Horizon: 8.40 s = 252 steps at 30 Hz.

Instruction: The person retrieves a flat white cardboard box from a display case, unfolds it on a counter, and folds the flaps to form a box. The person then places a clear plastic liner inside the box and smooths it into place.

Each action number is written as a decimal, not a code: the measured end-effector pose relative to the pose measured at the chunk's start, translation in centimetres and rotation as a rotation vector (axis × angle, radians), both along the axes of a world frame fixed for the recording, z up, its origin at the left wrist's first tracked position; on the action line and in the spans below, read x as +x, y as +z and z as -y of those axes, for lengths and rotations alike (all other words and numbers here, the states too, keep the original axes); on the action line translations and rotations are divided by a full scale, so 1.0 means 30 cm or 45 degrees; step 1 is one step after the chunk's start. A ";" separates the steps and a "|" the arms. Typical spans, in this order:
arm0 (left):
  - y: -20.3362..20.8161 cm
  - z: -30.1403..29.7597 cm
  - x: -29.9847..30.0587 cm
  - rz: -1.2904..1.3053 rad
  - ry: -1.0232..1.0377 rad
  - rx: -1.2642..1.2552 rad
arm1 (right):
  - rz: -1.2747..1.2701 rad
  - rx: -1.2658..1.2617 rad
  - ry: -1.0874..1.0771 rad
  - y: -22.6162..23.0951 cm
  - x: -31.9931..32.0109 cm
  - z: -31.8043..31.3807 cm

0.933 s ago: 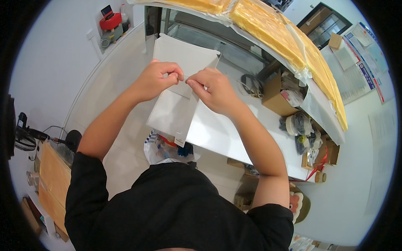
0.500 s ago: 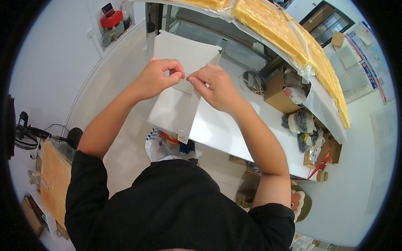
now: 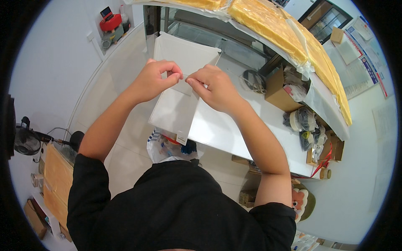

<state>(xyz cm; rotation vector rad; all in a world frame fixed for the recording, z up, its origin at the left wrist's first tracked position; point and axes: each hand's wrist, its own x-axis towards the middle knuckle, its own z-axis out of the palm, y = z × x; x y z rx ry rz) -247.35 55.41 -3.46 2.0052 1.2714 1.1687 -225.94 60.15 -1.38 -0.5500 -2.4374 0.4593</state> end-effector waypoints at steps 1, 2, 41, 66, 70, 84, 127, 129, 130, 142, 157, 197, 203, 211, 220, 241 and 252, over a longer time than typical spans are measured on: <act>-0.002 -0.003 0.000 0.014 -0.004 -0.003 | -0.012 0.003 0.001 -0.001 0.000 -0.002; -0.004 -0.007 0.000 0.033 -0.018 -0.005 | -0.001 0.019 0.013 -0.002 0.001 -0.004; -0.166 -0.156 0.001 0.678 1.041 0.509 | -0.443 0.270 -0.268 -0.003 -0.077 -0.009; 0.440 -0.051 -0.660 -0.493 0.457 0.634 | -0.421 0.134 -0.566 0.283 0.588 0.082; 0.404 0.024 -0.528 -0.726 0.276 0.276 | -0.181 0.465 -0.601 0.218 0.642 0.032; -0.067 0.174 -0.279 -0.304 0.026 -0.165 | -0.100 0.864 -0.855 -0.022 0.812 -0.003; -0.238 0.100 -0.018 1.305 0.136 -0.354 | 0.368 -0.448 -0.679 0.049 0.232 -0.120; -0.226 0.100 0.001 1.297 0.091 -0.429 | 0.521 -0.368 -0.629 0.067 0.246 -0.126; -0.220 0.098 0.016 1.309 0.072 -0.424 | 0.553 -0.367 -0.582 0.073 0.242 -0.131; -0.134 0.062 0.097 1.356 -0.175 -0.336 | 0.310 -0.644 -0.607 0.112 0.174 -0.107; -0.087 0.054 0.084 1.259 -0.089 -0.215 | 0.257 -0.718 -0.531 0.148 0.266 -0.027; 0.013 -0.097 0.293 -0.436 -0.119 0.661 | 0.649 -0.602 -0.383 0.202 0.216 0.012; -0.049 -0.098 0.313 -0.011 -0.082 0.427 | 0.598 -0.603 -0.419 0.185 0.246 -0.007; -0.077 -0.101 0.371 0.009 0.055 0.429 | 0.503 -0.733 -0.395 0.169 0.253 -0.018; -0.061 -0.147 0.363 -0.124 0.184 0.850 | 0.537 -0.705 -0.466 0.170 0.237 0.000; -0.078 -0.119 0.381 0.237 0.106 0.823 | 0.126 -0.810 -0.526 0.118 0.227 0.038; -0.098 -0.109 0.394 0.348 0.180 0.596 | -0.004 -0.811 -0.337 0.072 0.247 0.040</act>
